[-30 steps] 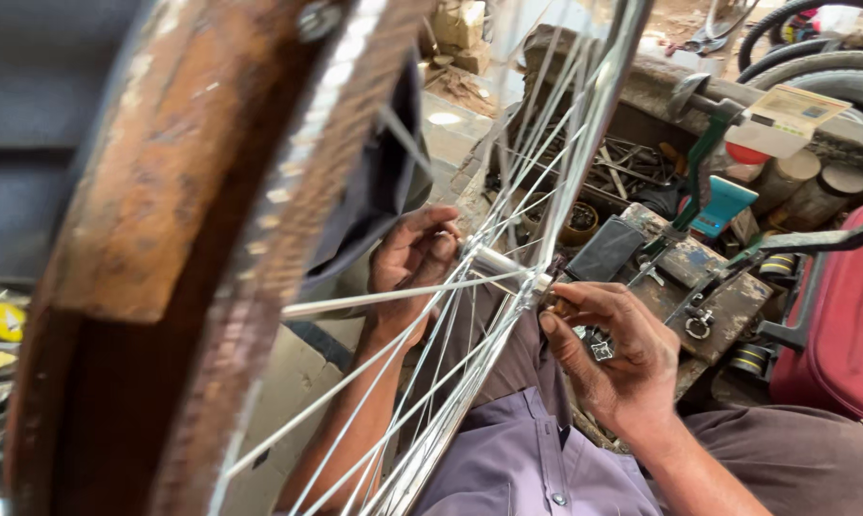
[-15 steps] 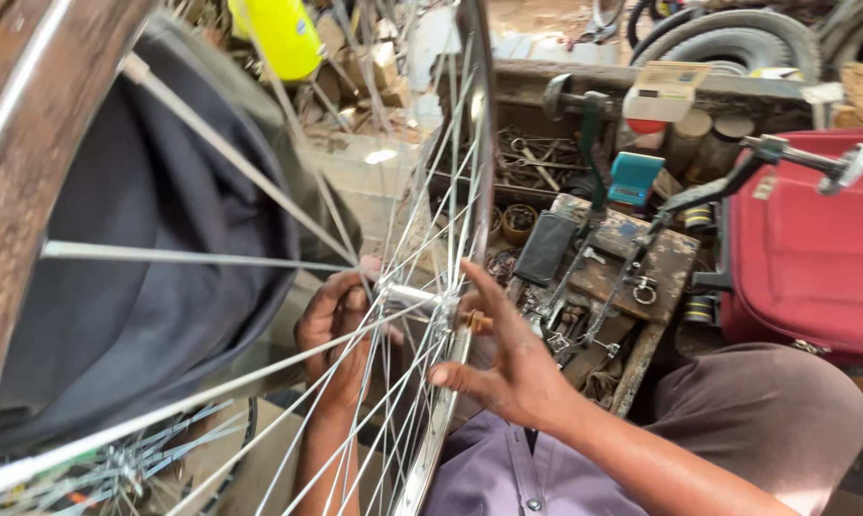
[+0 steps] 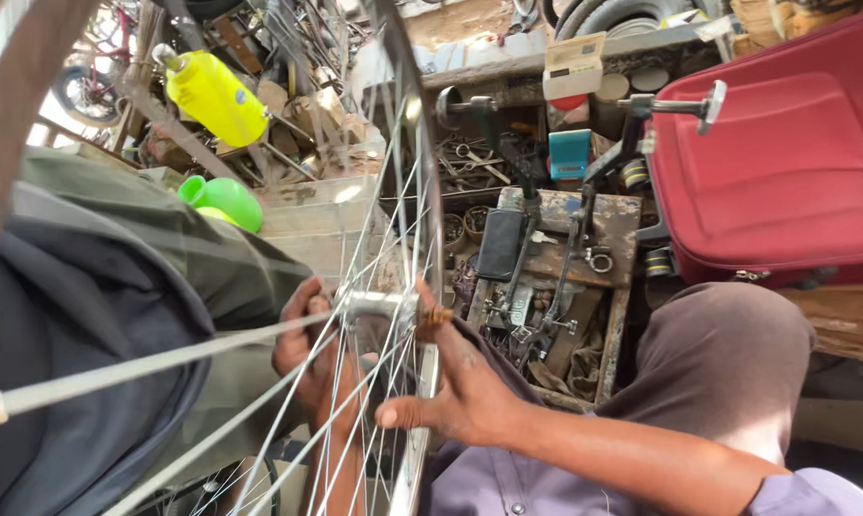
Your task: The person repairs a bicycle wheel by manually threading spokes into the hub and using a hand tool to apply oil or lubricant to the hub components while seated at a workbench.
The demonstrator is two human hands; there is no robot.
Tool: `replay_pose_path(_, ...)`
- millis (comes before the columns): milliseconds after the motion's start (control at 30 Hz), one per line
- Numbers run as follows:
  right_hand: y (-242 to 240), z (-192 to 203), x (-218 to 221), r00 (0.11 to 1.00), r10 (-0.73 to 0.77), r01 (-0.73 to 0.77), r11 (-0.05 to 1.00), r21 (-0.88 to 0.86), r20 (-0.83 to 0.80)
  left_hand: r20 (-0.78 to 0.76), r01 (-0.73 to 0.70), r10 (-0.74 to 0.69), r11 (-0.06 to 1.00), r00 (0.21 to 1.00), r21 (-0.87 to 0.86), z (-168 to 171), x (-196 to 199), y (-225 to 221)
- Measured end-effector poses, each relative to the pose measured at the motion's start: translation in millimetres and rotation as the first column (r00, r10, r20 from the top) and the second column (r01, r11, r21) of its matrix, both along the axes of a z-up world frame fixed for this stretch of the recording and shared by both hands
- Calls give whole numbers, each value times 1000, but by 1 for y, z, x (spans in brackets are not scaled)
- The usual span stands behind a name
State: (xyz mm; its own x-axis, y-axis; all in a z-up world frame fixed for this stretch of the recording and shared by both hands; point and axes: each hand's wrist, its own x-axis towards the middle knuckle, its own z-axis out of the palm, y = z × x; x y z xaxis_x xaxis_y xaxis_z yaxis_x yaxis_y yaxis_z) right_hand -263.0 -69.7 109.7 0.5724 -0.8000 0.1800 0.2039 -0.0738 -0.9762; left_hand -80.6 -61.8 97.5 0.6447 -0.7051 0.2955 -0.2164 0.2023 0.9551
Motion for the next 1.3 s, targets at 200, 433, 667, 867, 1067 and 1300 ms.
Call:
replay_pose_path(200, -27, 16, -31, 971, -234, 238, 963, -126, 47, -38, 148, -151, 987, 988, -61, 21, -41, -67)
replay_pose_path(433, -100, 2, -58, 852, -517, 505, 853, -132, -79, -21, 268, -271, 958, 962, -97, 5, -98, -149)
replay_pose_path(667, -199, -50, -81, 798, -600, 587, 796, 151, 58, 577, 373, -185, 899, 796, -228, -18, -95, -232)
replay_pose_path(867, -247, -79, -93, 774, -594, 546, 801, 244, 217, 770, 287, -547, 834, 329, 471, 9, -67, -280)
replay_pose_path(1067, -268, -85, -85, 778, -597, 531, 791, 303, 195, 881, 273, -459, 838, -117, 473, -5, -39, -326)
replay_pose_path(1300, -281, -85, -91, 777, -620, 567, 765, 305, 112, 974, 214, -75, 969, -215, 122, -29, -36, -339)
